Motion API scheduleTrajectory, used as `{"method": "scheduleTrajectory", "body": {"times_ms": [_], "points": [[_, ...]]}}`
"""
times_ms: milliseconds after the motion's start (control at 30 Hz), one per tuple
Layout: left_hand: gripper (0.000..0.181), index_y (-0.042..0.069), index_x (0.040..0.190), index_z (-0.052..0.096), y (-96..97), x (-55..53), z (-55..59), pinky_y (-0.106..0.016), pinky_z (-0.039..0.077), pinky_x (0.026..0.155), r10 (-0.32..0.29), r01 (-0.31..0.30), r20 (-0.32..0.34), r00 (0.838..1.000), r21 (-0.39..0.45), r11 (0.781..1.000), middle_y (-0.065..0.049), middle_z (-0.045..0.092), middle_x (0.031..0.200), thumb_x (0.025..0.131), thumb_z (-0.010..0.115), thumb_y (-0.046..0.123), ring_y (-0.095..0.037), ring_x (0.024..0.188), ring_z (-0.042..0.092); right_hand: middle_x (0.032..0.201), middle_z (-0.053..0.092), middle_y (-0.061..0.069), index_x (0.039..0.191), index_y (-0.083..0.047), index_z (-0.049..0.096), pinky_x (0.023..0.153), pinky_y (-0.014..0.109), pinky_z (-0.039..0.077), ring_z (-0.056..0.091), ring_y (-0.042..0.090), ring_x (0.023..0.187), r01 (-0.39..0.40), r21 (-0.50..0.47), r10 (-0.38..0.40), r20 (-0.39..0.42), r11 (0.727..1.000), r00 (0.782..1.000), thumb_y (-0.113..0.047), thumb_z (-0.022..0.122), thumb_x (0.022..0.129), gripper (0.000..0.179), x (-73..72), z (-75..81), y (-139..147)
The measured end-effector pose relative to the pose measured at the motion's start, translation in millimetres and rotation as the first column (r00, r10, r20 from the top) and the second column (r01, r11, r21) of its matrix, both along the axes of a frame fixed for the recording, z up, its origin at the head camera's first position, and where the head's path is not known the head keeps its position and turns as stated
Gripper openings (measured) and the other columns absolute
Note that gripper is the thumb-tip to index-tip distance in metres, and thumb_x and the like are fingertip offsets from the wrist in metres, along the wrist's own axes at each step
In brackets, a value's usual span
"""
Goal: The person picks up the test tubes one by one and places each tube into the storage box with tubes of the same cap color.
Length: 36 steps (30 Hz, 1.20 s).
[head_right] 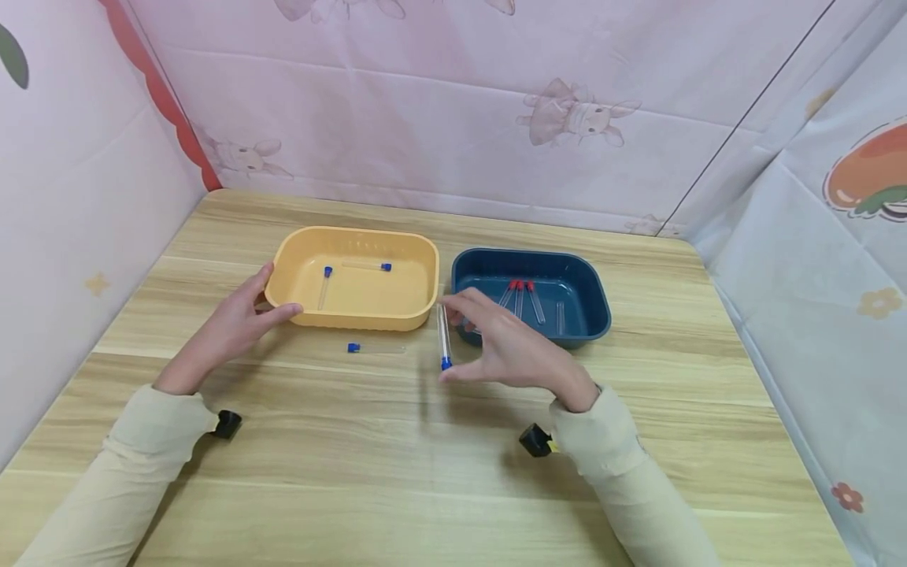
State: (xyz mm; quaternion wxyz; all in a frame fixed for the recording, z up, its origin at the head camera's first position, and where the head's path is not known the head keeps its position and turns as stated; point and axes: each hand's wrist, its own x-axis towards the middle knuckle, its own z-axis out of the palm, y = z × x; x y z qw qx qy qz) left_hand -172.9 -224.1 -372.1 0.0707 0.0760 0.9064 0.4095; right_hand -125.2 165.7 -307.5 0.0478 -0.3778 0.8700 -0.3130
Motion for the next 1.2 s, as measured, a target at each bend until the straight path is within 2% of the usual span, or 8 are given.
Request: {"method": "scheduleTrajectory", "body": {"times_ms": [200, 433, 600, 833, 1000, 1200], "points": [[0.093, 0.007, 0.149, 0.001, -0.1, -1.3, -1.0, -0.046, 0.034, 0.101, -0.004, 0.004, -0.003, 1.000, -0.003, 1.000, -0.021, 0.017, 0.150, 0.087, 0.063, 0.038, -0.034, 0.130, 0.034, 0.113, 0.047, -0.006, 0.139, -0.015, 0.040, 0.086, 0.034, 0.044, 0.048, 0.018, 0.102, -0.014, -0.041, 0.013, -0.012, 0.999, 1.000, -0.052, 0.076, 0.070, 0.086, -18.0, 9.5, -8.6], [0.094, 0.007, 0.149, 0.001, -0.3, -1.4, -0.4, -0.047, 0.033, 0.101, 0.000, 0.000, 0.004, 1.000, -0.024, 1.000, -0.021, 0.016, 0.150, 0.087, 0.063, 0.040, -0.035, 0.130, 0.032, 0.113, 0.048, -0.006, 0.138, -0.013, 0.042, 0.086, 0.029, 0.043, 0.049, 0.015, 0.101, -0.009, -0.031, 0.008, -0.045, 0.999, 0.999, -0.052, 0.075, 0.071, 0.084, -38.5, 13.3, -18.0], [0.094, 0.009, 0.150, 0.001, -0.3, -1.5, 0.2, -0.047, 0.033, 0.101, 0.005, -0.005, 0.005, 1.000, -0.035, 0.999, -0.021, 0.017, 0.150, 0.087, 0.063, 0.040, -0.035, 0.131, 0.031, 0.116, 0.049, -0.002, 0.138, -0.010, 0.042, 0.086, 0.029, 0.043, 0.050, 0.020, 0.102, 0.002, -0.022, -0.002, -0.011, 1.000, 1.000, -0.051, 0.075, 0.071, 0.085, -55.2, 13.9, -28.1], [0.094, 0.005, 0.149, 0.002, -0.2, -1.1, 1.0, -0.049, 0.028, 0.104, 0.000, 0.000, -0.004, 1.000, -0.046, 0.999, -0.022, 0.015, 0.150, 0.087, 0.063, 0.041, -0.036, 0.132, 0.028, 0.113, 0.049, -0.003, 0.134, -0.009, 0.044, 0.086, 0.029, 0.046, 0.047, 0.011, 0.100, -0.025, -0.027, 0.025, -0.006, 0.999, 1.000, -0.050, 0.075, 0.072, 0.081, -77.3, 13.8, -44.6], [0.093, 0.008, 0.150, 0.002, -0.2, -0.1, -0.2, -0.049, 0.031, 0.103, -0.017, 0.016, -0.012, 1.000, -0.026, 1.000, -0.021, 0.017, 0.150, 0.087, 0.063, 0.041, -0.035, 0.131, 0.031, 0.111, 0.048, -0.004, 0.132, -0.008, 0.045, 0.087, 0.029, 0.046, 0.047, 0.012, 0.100, -0.012, -0.020, 0.013, 0.023, 1.000, 1.000, -0.052, 0.075, 0.070, 0.081, -89.0, 13.6, -55.6], [0.095, 0.008, 0.149, 0.001, -1.2, 0.2, 0.0, -0.050, 0.030, 0.103, -0.008, 0.008, -0.003, 1.000, -0.046, 0.999, -0.021, 0.015, 0.151, 0.087, 0.062, 0.044, -0.036, 0.131, 0.030, 0.112, 0.049, -0.001, 0.131, -0.006, 0.046, 0.088, 0.028, 0.044, 0.048, 0.016, 0.103, -0.014, 0.004, 0.014, 0.028, 1.000, 1.000, -0.051, 0.075, 0.071, 0.080, -101.0, 13.7, -70.4]]}}
